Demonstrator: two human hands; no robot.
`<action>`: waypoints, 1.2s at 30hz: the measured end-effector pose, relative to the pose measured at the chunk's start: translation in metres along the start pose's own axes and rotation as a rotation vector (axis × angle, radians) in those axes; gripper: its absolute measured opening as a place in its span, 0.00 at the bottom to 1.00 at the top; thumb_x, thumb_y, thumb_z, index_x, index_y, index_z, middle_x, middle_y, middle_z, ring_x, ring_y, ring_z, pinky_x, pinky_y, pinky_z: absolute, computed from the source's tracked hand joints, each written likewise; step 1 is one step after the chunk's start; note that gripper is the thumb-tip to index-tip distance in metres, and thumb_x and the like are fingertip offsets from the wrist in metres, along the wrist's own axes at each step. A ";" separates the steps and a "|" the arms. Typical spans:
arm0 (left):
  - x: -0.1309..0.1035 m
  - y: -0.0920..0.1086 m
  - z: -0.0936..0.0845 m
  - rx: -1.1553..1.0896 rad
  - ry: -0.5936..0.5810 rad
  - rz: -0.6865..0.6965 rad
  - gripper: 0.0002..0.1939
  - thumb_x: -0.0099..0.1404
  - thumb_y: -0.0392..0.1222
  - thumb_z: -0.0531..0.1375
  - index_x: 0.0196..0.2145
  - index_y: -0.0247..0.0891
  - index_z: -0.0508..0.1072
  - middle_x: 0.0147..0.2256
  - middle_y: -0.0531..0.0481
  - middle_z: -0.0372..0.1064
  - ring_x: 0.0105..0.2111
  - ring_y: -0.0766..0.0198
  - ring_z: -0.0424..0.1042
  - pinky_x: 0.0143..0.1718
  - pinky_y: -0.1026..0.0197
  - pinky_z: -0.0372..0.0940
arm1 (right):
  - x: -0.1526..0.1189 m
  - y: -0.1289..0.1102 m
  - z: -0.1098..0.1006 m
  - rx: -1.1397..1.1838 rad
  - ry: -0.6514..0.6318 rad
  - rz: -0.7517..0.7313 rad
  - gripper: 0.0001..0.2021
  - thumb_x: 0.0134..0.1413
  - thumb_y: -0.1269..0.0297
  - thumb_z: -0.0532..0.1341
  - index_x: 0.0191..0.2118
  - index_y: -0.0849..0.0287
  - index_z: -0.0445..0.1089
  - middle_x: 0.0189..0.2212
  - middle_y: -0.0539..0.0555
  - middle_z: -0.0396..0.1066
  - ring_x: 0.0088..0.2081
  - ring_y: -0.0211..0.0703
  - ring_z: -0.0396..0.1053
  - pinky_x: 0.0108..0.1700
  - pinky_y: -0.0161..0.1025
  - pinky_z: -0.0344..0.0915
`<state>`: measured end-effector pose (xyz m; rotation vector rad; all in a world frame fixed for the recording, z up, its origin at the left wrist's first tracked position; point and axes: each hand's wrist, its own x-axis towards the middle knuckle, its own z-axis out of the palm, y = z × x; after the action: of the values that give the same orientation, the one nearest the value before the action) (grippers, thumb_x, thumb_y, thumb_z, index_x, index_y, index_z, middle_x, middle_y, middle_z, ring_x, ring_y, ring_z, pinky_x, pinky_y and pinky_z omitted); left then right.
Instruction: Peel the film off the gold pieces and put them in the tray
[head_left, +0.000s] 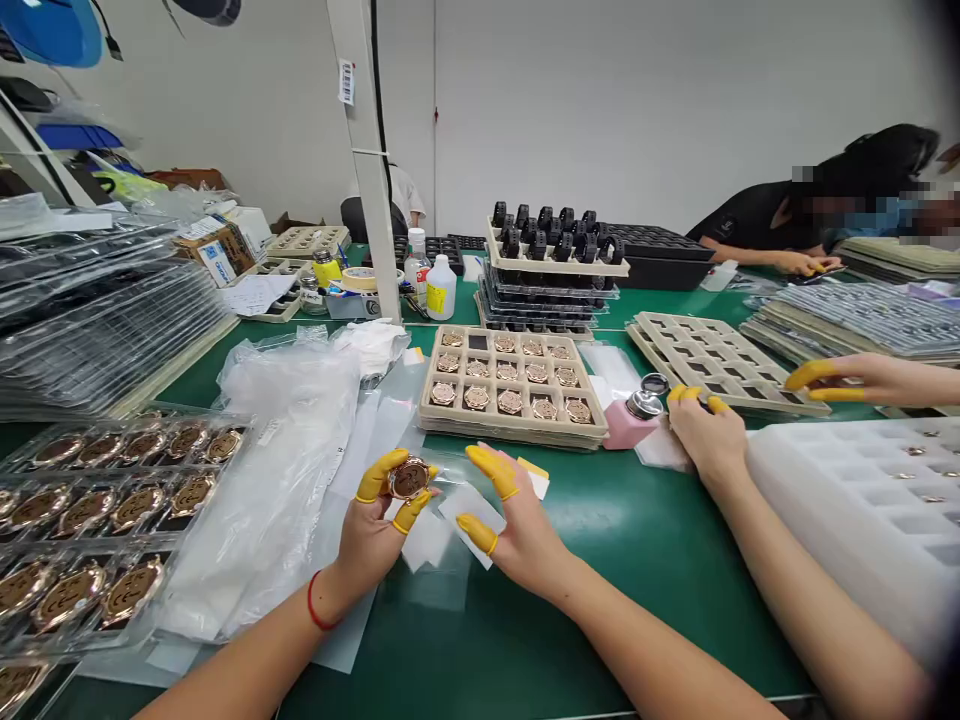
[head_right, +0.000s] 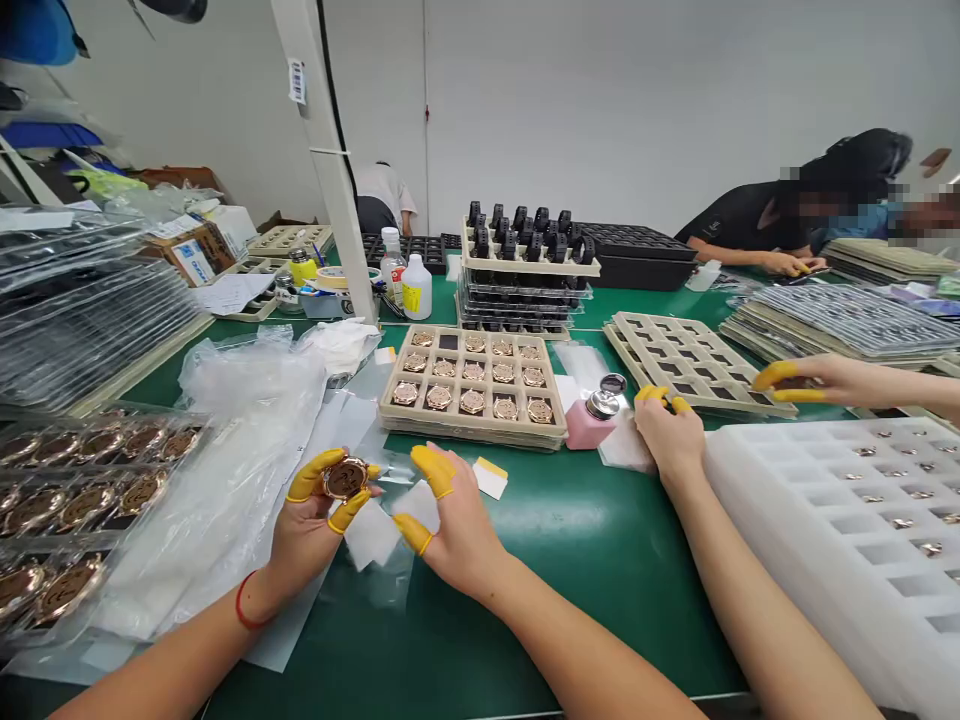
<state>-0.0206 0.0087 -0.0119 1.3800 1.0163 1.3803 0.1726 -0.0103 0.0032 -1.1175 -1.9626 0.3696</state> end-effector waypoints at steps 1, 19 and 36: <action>-0.002 0.000 0.000 -0.014 -0.010 0.026 0.23 0.55 0.38 0.64 0.48 0.43 0.62 0.41 0.50 0.74 0.41 0.61 0.75 0.48 0.57 0.68 | -0.001 -0.001 0.002 0.043 -0.059 0.046 0.26 0.54 0.62 0.59 0.58 0.54 0.53 0.52 0.59 0.62 0.54 0.52 0.57 0.57 0.56 0.52; 0.002 0.006 -0.002 -0.035 -0.304 -0.266 0.26 0.56 0.42 0.63 0.52 0.42 0.61 0.42 0.48 0.73 0.43 0.58 0.73 0.48 0.56 0.68 | 0.011 0.021 -0.014 0.468 -0.322 0.641 0.07 0.53 0.60 0.58 0.31 0.58 0.66 0.28 0.50 0.66 0.32 0.40 0.63 0.33 0.36 0.59; 0.002 0.002 0.007 0.016 -0.339 -0.401 0.28 0.56 0.39 0.62 0.52 0.40 0.58 0.42 0.46 0.71 0.40 0.59 0.73 0.46 0.54 0.68 | 0.013 0.007 -0.021 0.443 -0.255 0.424 0.05 0.51 0.65 0.58 0.26 0.58 0.66 0.30 0.52 0.68 0.35 0.42 0.65 0.40 0.40 0.63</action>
<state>-0.0140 0.0092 -0.0088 1.2809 1.0069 0.8138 0.1897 0.0013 0.0192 -1.2234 -1.7155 1.1613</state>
